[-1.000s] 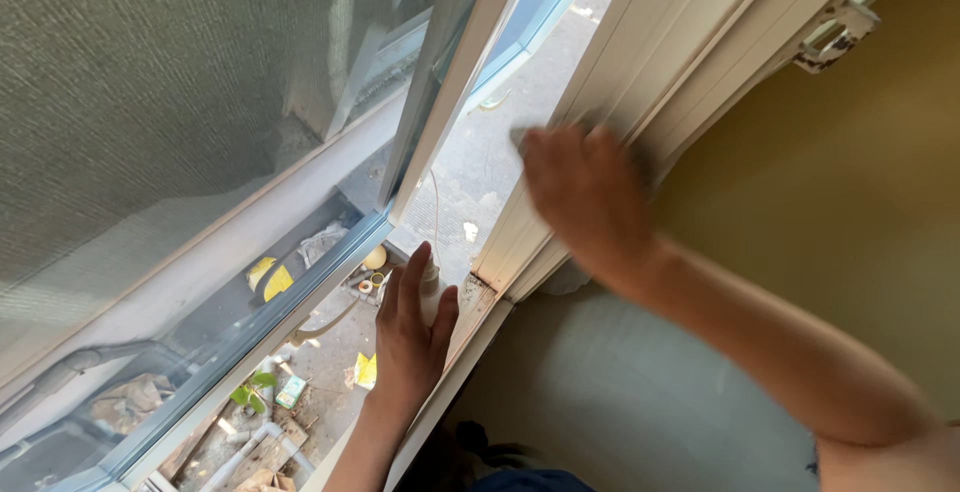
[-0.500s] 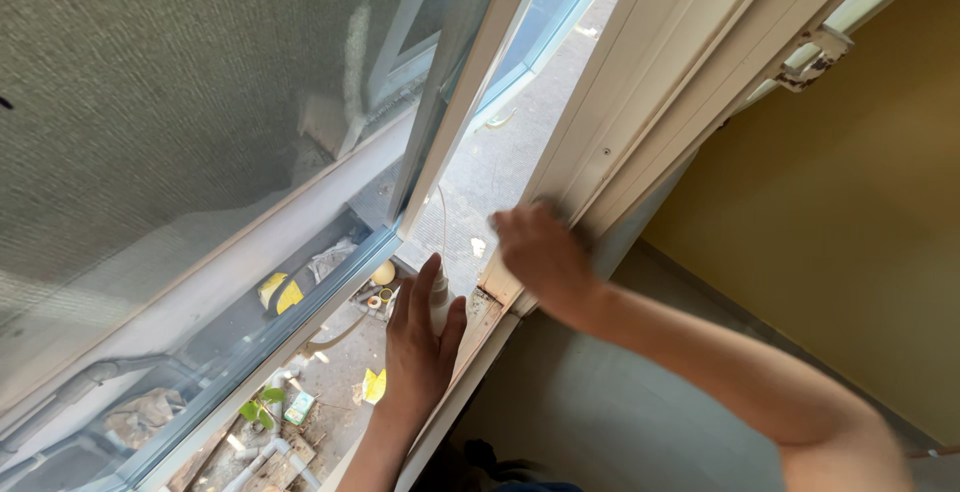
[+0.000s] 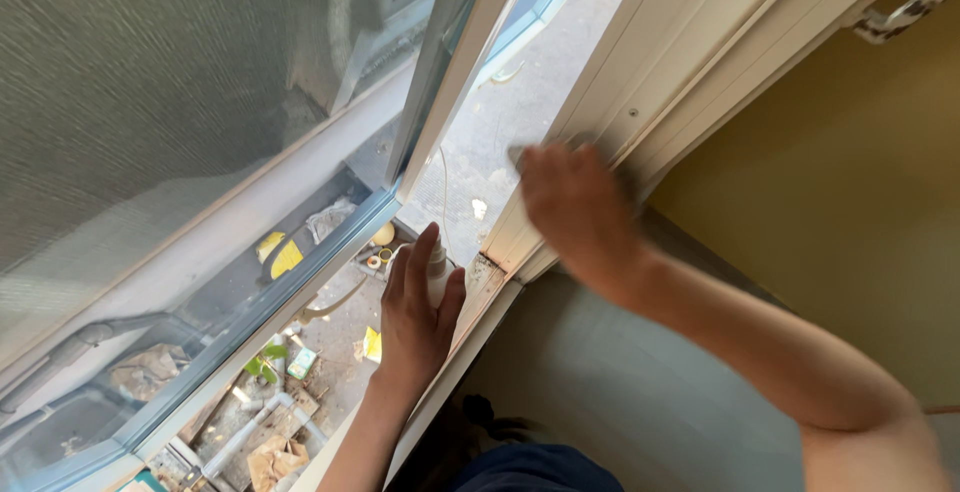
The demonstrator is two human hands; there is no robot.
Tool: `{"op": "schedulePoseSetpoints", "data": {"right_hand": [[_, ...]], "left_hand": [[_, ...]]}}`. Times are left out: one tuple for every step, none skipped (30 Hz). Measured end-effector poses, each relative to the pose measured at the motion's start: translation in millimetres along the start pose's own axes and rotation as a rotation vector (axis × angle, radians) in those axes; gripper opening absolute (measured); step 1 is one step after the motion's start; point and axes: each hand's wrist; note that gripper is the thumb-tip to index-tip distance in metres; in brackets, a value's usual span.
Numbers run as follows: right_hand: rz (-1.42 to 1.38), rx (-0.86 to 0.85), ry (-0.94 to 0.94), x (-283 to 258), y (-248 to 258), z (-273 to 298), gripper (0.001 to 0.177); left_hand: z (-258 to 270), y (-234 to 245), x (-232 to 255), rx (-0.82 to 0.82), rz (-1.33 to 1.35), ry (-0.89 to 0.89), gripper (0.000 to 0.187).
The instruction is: The person sprays a cleaning solution onto the white window frame and wipes it with a cloth. They clean the vertical side, the bottom sill, and the upper frame sections, moving the cloth along the surfaces to remove dirt.
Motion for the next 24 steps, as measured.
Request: {"op": "schedulePoseSetpoints", "data": {"right_hand": [[-0.013, -0.024, 0.042, -23, -13, 1, 0.018], [-0.025, -0.043, 0.085, -45, -26, 2, 0.026], [-0.051, -0.041, 0.091, -63, -39, 6, 0.02], [-0.077, -0.033, 0.096, -82, -51, 7, 0.014], [-0.131, -0.074, 0.116, -101, -62, 6, 0.012], [-0.184, -0.122, 0.132, -118, -74, 6, 0.009], [-0.237, -0.169, 0.147, -134, -83, 8, 0.007], [-0.219, -0.185, 0.181, -148, -91, 10, 0.007], [-0.201, -0.201, 0.216, -160, -97, 12, 0.007], [-0.183, -0.214, 0.255, -170, -102, 14, 0.008], [-0.189, -0.191, 0.239, -176, -106, 16, 0.008], [-0.196, -0.168, 0.221, -180, -108, 17, 0.007], [-0.202, -0.146, 0.204, -181, -109, 17, 0.007], [-0.198, -0.179, 0.228, -178, -107, 18, 0.007], [-0.194, -0.212, 0.252, -172, -103, 20, 0.007], [-0.186, -0.246, 0.273, -161, -98, 19, 0.007], [-0.204, -0.173, 0.187, -147, -91, 16, 0.011], [-0.221, -0.097, 0.105, -130, -82, 12, 0.017], [-0.236, -0.021, 0.023, -111, -70, 6, 0.024], [-0.216, -0.052, 0.008, -89, -56, 3, 0.022], [-0.195, -0.083, -0.006, -63, -41, 2, 0.02], [-0.36, 0.018, -0.16, -37, -24, 0, 0.012], [-0.524, 0.119, -0.315, -10, -7, -1, 0.006], [-0.5, 0.165, -0.274, 23, 8, 0, 0.011]], "left_hand": [[0, -1, 0, -0.005, 0.003, 0.003, 0.055], [-1, -1, -1, -0.006, 0.004, 0.004, 0.055], [0, 0, -1, -0.007, 0.005, 0.006, 0.055], [0, 1, 0, -0.007, 0.007, 0.006, 0.055], [0, 1, 1, -0.008, 0.009, 0.007, 0.055], [1, 0, 1, -0.014, 0.016, 0.004, 0.056], [2, 0, 1, -0.012, 0.006, 0.005, 0.056], [0, -1, 2, -0.008, -0.001, 0.0, 0.056], [-1, -1, 2, -0.004, -0.007, -0.006, 0.056], [0, -1, 3, -0.001, -0.007, -0.019, 0.056], [0, -1, 4, 0.003, -0.006, -0.033, 0.056], [1, -1, 5, 0.006, -0.006, -0.047, 0.057], [2, -1, 5, 0.002, -0.004, -0.033, 0.056], [2, -2, 5, -0.007, 0.002, -0.021, 0.056], [2, -3, 6, -0.017, 0.007, -0.01, 0.056], [2, -5, 7, -0.018, 0.001, -0.016, 0.056], [2, -4, 8, -0.019, -0.004, -0.023, 0.056], [2, -4, 10, -0.017, -0.012, -0.027, 0.056], [1, -4, 10, -0.013, -0.011, -0.037, 0.056], [2, -4, 11, -0.01, -0.009, -0.042, 0.055], [2, -5, 12, -0.007, -0.008, -0.047, 0.055], [3, -5, 12, -0.014, -0.001, -0.04, 0.055], [2, -6, 12, -0.021, 0.005, -0.033, 0.055], [4, -6, 12, -0.03, 0.009, -0.02, 0.055]]}}
Point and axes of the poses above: each hand's wrist, its own z-axis away from the middle knuckle, its own y-axis out of the back of the hand, x = y × z, and after that the axes turned 3 degrees about -x, right-handed
